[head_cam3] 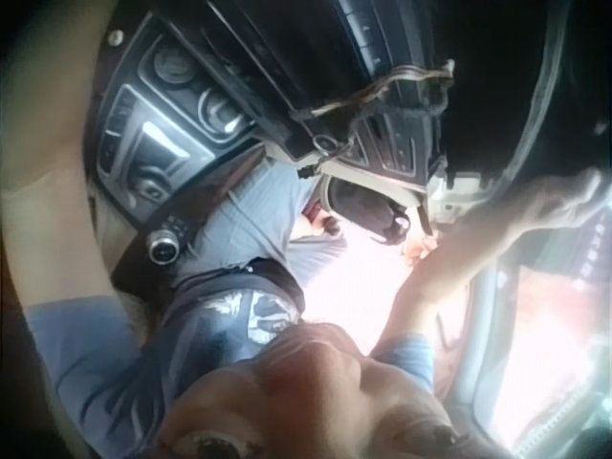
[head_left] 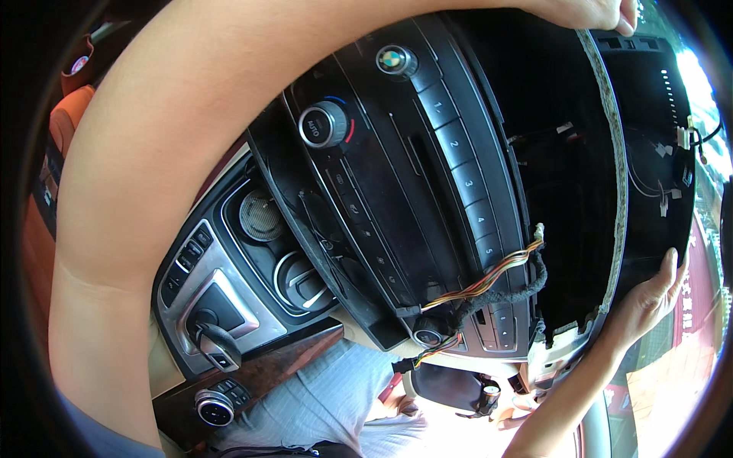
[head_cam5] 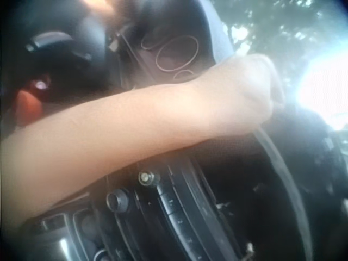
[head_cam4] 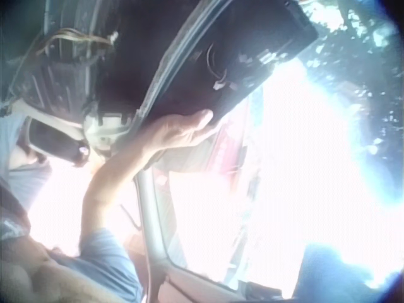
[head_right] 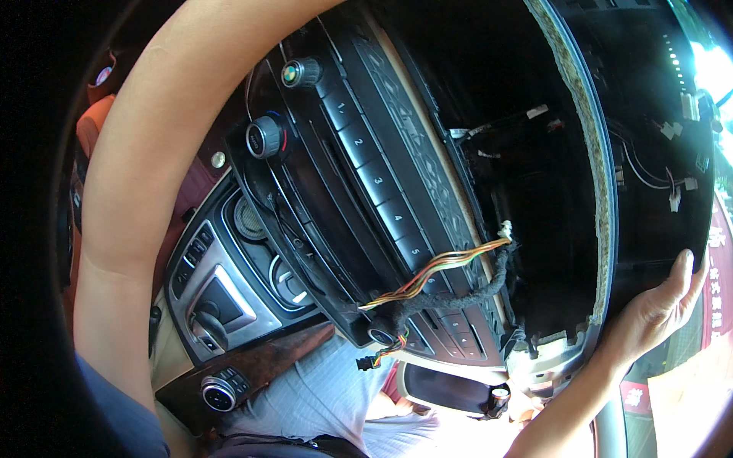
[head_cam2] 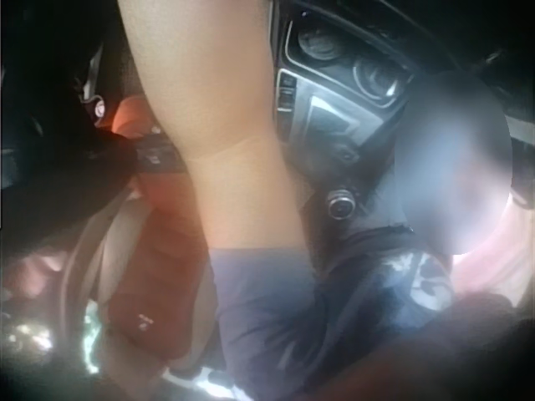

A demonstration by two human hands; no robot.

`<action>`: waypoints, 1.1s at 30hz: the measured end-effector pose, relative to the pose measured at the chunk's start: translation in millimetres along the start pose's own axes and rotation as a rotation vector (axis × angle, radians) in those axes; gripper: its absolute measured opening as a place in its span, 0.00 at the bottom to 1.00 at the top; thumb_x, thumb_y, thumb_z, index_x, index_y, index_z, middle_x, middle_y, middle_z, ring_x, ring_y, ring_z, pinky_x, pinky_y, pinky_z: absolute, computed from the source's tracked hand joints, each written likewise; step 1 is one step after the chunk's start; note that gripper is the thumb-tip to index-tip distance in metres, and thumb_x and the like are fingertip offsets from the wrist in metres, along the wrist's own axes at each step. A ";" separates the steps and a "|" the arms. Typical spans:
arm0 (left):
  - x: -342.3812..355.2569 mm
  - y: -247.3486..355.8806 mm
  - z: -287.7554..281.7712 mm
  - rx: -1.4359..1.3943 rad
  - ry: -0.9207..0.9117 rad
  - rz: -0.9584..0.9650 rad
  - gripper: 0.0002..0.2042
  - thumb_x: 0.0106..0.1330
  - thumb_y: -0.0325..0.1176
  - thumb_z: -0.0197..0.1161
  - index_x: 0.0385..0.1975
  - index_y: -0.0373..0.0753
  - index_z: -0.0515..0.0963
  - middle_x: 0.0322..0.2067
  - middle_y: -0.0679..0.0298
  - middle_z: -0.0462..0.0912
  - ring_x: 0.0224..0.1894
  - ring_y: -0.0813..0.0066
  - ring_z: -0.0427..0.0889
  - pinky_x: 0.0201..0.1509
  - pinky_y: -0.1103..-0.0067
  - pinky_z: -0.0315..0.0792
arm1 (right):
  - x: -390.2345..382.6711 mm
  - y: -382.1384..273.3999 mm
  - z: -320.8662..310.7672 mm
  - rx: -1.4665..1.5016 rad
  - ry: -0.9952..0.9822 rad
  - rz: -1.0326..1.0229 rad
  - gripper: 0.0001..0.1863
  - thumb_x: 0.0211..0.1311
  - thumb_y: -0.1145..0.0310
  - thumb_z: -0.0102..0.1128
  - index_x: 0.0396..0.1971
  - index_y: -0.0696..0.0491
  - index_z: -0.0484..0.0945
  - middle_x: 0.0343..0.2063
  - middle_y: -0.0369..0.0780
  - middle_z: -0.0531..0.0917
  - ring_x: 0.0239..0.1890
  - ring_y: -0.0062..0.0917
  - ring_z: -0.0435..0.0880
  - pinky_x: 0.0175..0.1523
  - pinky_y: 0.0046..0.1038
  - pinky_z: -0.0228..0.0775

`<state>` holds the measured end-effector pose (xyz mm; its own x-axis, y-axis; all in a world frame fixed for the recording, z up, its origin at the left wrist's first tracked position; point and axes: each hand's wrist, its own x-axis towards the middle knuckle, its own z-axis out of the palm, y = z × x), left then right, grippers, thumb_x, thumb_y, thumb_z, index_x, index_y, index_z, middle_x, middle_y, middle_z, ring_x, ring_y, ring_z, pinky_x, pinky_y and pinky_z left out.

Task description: The person removes the dashboard trim panel, disconnects wiring harnesses, and installs a new car stereo unit into the dashboard cavity. They connect the wiring, secure the unit, and reattach the trim panel.

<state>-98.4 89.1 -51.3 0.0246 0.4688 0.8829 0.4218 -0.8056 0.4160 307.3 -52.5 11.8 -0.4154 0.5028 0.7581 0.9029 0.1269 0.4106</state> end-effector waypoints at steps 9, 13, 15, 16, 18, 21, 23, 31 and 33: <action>3.1 -3.8 1.8 0.011 0.004 -0.002 0.14 0.68 0.37 0.67 0.43 0.33 0.88 0.40 0.49 0.89 0.43 0.60 0.86 0.55 0.70 0.77 | 1.1 4.0 0.5 -0.058 0.030 -0.084 0.27 0.84 0.48 0.37 0.59 0.47 0.82 0.69 0.52 0.70 0.58 0.32 0.82 0.72 0.39 0.62; 12.9 -5.7 4.3 0.007 0.006 -0.012 0.14 0.68 0.38 0.67 0.43 0.33 0.88 0.40 0.49 0.89 0.43 0.60 0.86 0.55 0.70 0.77 | 0.4 2.4 -1.2 -0.015 -0.011 -0.053 0.26 0.85 0.53 0.34 0.61 0.52 0.80 0.67 0.53 0.73 0.69 0.40 0.72 0.76 0.40 0.56; 13.0 -7.4 5.6 0.006 0.002 -0.017 0.14 0.68 0.38 0.68 0.43 0.33 0.88 0.40 0.49 0.89 0.43 0.60 0.86 0.55 0.70 0.77 | -0.6 2.2 -1.6 -0.050 0.005 -0.119 0.26 0.86 0.56 0.33 0.60 0.54 0.80 0.66 0.54 0.74 0.72 0.44 0.69 0.77 0.43 0.54; 12.3 -8.1 7.0 0.002 0.001 -0.021 0.14 0.68 0.38 0.68 0.43 0.32 0.88 0.40 0.49 0.89 0.43 0.60 0.86 0.55 0.70 0.77 | -0.8 2.5 -2.2 -0.031 -0.005 -0.067 0.26 0.86 0.56 0.33 0.60 0.54 0.79 0.66 0.54 0.73 0.72 0.45 0.69 0.77 0.44 0.54; 8.1 -10.4 7.4 0.004 -0.002 -0.026 0.15 0.67 0.39 0.68 0.42 0.32 0.88 0.40 0.49 0.89 0.42 0.61 0.86 0.56 0.70 0.77 | -0.7 3.7 -3.1 -0.030 -0.019 -0.030 0.25 0.85 0.55 0.34 0.61 0.52 0.79 0.67 0.54 0.73 0.70 0.42 0.71 0.76 0.42 0.55; 6.4 -8.4 11.4 -0.004 0.008 -0.032 0.15 0.67 0.39 0.68 0.42 0.32 0.88 0.39 0.49 0.89 0.42 0.61 0.87 0.56 0.70 0.77 | 0.2 4.0 -3.2 -0.049 -0.005 -0.058 0.24 0.84 0.51 0.38 0.63 0.47 0.79 0.69 0.51 0.70 0.58 0.31 0.80 0.69 0.34 0.65; 7.9 -5.6 12.9 -0.006 0.011 -0.031 0.15 0.67 0.39 0.69 0.42 0.32 0.88 0.39 0.49 0.89 0.42 0.61 0.87 0.56 0.70 0.77 | 1.2 0.7 -2.5 -0.042 0.007 -0.066 0.24 0.84 0.50 0.40 0.64 0.46 0.79 0.69 0.50 0.71 0.53 0.27 0.81 0.66 0.32 0.67; 0.0 3.7 15.2 0.006 0.029 -0.004 0.16 0.67 0.40 0.69 0.42 0.32 0.89 0.38 0.49 0.89 0.42 0.61 0.87 0.56 0.70 0.77 | 5.8 -36.1 -1.0 0.160 0.075 0.229 0.32 0.75 0.44 0.54 0.62 0.58 0.77 0.25 0.37 0.71 0.25 0.14 0.67 0.39 0.26 0.63; -5.9 7.9 14.9 0.024 0.029 -0.007 0.16 0.66 0.40 0.70 0.42 0.32 0.89 0.38 0.49 0.89 0.42 0.62 0.87 0.56 0.70 0.77 | 8.8 -41.5 0.0 0.175 0.077 0.231 0.31 0.75 0.46 0.54 0.60 0.58 0.77 0.18 0.36 0.67 0.22 0.14 0.65 0.36 0.26 0.63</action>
<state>-81.7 85.4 -56.6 -0.0048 0.4632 0.8862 0.4434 -0.7934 0.4171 266.2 -53.4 1.4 -0.1977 0.4701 0.8602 0.9771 0.1651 0.1344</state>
